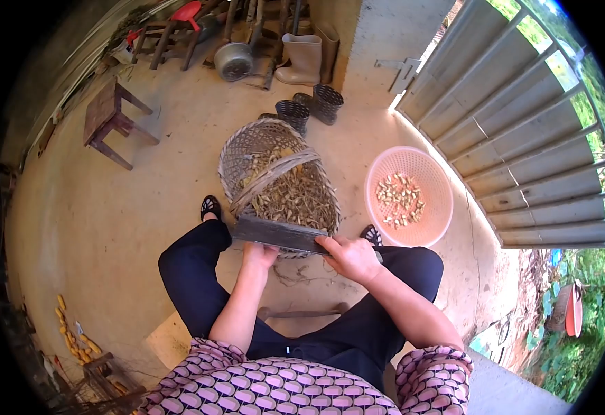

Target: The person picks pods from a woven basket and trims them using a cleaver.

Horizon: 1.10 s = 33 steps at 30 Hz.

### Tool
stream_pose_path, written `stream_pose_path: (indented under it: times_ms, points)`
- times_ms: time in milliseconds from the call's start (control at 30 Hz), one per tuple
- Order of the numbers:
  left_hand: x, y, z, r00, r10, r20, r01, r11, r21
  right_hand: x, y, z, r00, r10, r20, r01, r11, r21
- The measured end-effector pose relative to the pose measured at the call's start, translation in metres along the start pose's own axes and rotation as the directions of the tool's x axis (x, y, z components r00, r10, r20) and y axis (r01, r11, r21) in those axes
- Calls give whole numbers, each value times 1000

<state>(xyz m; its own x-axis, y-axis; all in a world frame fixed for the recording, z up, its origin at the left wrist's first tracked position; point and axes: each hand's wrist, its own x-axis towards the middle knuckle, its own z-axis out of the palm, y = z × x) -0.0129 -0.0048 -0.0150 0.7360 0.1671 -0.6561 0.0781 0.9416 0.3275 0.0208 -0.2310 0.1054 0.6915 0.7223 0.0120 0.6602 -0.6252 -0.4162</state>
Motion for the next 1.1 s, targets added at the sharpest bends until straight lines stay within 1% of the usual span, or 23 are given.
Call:
stream_pose_path:
  times_ms: [133,233,300,333,367,400,433,533,567,600,667,700,733,767,800,833,867,933,967,1000,1067,1100]
  points:
    - [-4,1,6,1000,8,-1,-8,1000,-8,0,-1,-1,1000,-13,-21,14,1000,20]
    - [-12,3,21,999,12,-36,-12,1000,-15,0,0,-1,1000,-5,-7,5,1000,-10]
    - [-23,5,37,993,-13,-120,8,999,-41,1,2,2,1000,9,-20,-11,996,-85]
    - [-22,6,31,993,-13,-119,9,999,-40,0,3,5,1000,10,-21,-12,996,-85]
    - [-20,8,21,992,-44,117,56,993,-107,-2,5,8,997,67,-47,-72,991,-112]
    - [-16,9,13,935,-53,350,117,980,-162,-2,8,10,990,121,-75,-131,981,-141]
    - [-25,15,20,927,-8,375,49,994,-100,-1,17,13,957,287,-33,-289,953,-89]
    - [-32,31,28,922,-10,386,60,991,-118,-6,36,16,870,489,-68,-483,871,90]
    - [-32,34,31,920,-10,392,61,991,-118,-6,38,15,858,509,-67,-488,849,203]
    - [-32,33,34,918,1,396,56,990,-131,-6,39,15,864,499,-69,-479,856,193]
    - [-40,30,42,959,-51,280,77,993,-84,-4,29,13,862,502,-74,-445,818,364]
    - [-39,27,40,958,-58,280,84,993,-82,-3,29,16,887,452,-95,-390,843,372]
    - [-36,24,35,947,-115,299,109,993,36,-1,27,16,880,465,-97,-401,837,373]
    - [-36,20,35,933,-175,313,132,979,154,3,22,14,849,525,59,-462,682,566]
    - [-38,15,36,931,-189,314,143,976,164,7,18,12,813,539,221,-512,480,713]
    - [-45,10,43,924,-213,318,119,950,289,11,13,8,818,505,275,-510,416,753]
    - [-49,5,47,918,-235,318,91,908,408,14,12,8,814,512,273,-511,409,756]
    - [-52,-9,48,910,-272,313,109,885,452,17,9,10,823,494,281,-480,341,808]
    - [-55,-15,50,917,-269,294,87,855,511,18,5,6,823,493,281,-466,305,831]
    - [-57,-22,51,924,-265,277,65,821,568,18,5,5,819,500,281,-467,298,833]
    - [-58,-32,52,918,-283,279,72,809,584,17,5,3,828,492,267,-485,391,782]
    - [-59,-35,52,910,-303,282,91,810,579,16,6,3,827,493,269,-486,388,783]
